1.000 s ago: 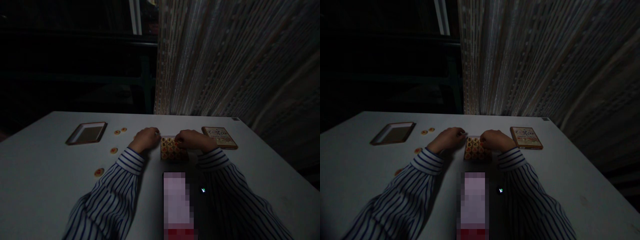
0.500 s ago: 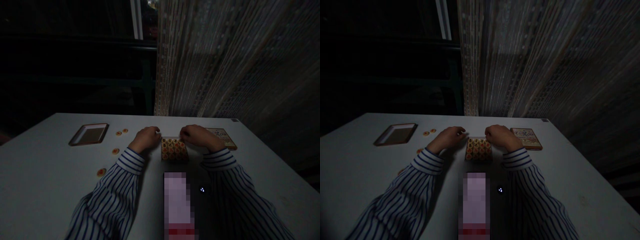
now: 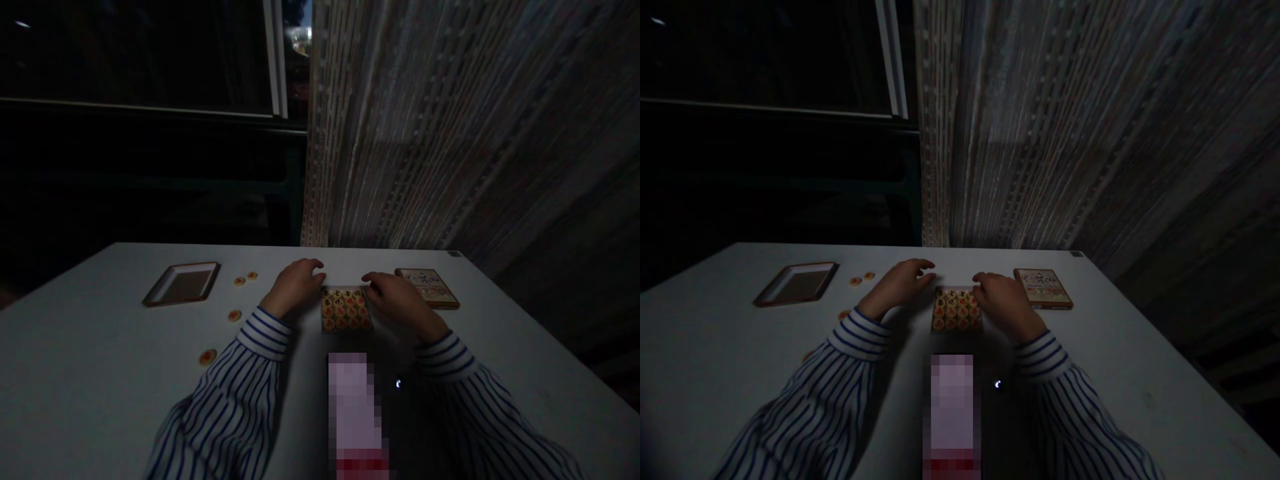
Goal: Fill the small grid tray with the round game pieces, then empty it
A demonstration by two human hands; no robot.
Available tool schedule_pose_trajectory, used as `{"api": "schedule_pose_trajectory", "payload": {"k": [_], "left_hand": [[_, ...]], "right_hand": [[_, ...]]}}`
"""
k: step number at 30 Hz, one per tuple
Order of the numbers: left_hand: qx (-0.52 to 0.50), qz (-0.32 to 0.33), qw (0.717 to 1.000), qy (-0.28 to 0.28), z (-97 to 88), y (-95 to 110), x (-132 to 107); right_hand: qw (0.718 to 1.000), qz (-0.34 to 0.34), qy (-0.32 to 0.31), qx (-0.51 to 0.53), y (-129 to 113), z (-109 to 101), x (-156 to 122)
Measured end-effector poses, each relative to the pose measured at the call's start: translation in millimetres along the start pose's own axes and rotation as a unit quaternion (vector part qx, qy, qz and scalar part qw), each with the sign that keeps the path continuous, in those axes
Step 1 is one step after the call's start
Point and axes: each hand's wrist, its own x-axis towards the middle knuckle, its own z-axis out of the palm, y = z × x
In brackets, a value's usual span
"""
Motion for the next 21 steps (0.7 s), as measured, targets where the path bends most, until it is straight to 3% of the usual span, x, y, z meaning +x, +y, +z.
{"api": "schedule_pose_trajectory", "payload": {"k": [8, 15, 21], "left_hand": [[0.006, 0.014, 1.0, -0.004, -1.5, 9.7, -4.9], [0.025, -0.011, 1.0, -0.014, 1.6, 22.9, -15.7], [0.023, -0.016, 1.0, -0.012, 13.0, 23.6, -44.3]], "right_hand": [[0.994, 0.061, 0.052, 0.073, 10.0, 40.8, -23.5], [0.993, 0.046, 0.069, 0.08, 11.0, 41.4, -27.7], [0.994, 0.046, 0.08, 0.061, 14.5, 41.3, -29.4]]}}
